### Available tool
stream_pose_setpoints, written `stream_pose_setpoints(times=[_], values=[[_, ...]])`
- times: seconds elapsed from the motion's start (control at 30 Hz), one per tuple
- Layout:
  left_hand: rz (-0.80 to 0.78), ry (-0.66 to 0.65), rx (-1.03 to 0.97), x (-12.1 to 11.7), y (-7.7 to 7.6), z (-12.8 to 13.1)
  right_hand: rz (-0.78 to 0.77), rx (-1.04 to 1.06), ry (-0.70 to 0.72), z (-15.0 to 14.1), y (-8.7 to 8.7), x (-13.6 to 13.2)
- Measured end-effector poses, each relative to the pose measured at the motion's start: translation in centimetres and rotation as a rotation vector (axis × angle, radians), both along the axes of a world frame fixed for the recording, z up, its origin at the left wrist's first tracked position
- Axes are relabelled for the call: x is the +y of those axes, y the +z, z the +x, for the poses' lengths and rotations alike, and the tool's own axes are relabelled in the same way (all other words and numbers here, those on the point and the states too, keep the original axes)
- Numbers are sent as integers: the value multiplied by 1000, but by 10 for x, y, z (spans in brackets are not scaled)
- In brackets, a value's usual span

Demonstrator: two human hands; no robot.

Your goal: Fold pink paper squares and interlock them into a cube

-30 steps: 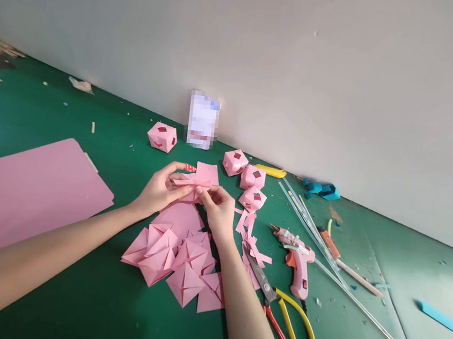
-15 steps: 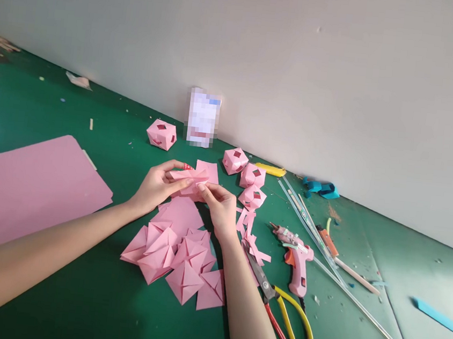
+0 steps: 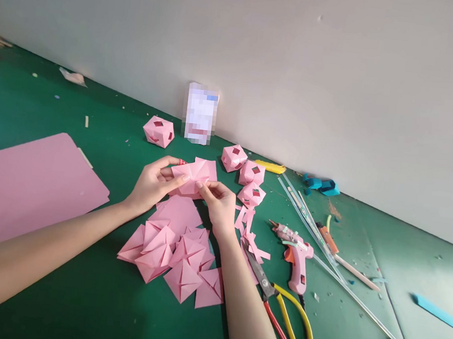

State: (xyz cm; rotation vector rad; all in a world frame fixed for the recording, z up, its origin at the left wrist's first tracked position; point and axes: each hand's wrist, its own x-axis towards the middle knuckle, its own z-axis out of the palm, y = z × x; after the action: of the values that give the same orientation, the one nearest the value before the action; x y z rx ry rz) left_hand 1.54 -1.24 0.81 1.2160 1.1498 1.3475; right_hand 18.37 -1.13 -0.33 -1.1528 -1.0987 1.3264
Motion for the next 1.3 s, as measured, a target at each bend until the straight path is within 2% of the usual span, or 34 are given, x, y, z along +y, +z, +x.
stream_pose_setpoints(times=[0.5,0.7,0.9,1.3], values=[[49,4,74,-3,-5,0,31,2,6,-1,-3,1],[70,13,207,-2,-6,-1,45,11,19,-2,-4,0],[48,-46,124,-1,-5,-1,66,8,59,-2,-1,0],[71,2,238,0,-9,-4,63,-21,29,0,-2,0]])
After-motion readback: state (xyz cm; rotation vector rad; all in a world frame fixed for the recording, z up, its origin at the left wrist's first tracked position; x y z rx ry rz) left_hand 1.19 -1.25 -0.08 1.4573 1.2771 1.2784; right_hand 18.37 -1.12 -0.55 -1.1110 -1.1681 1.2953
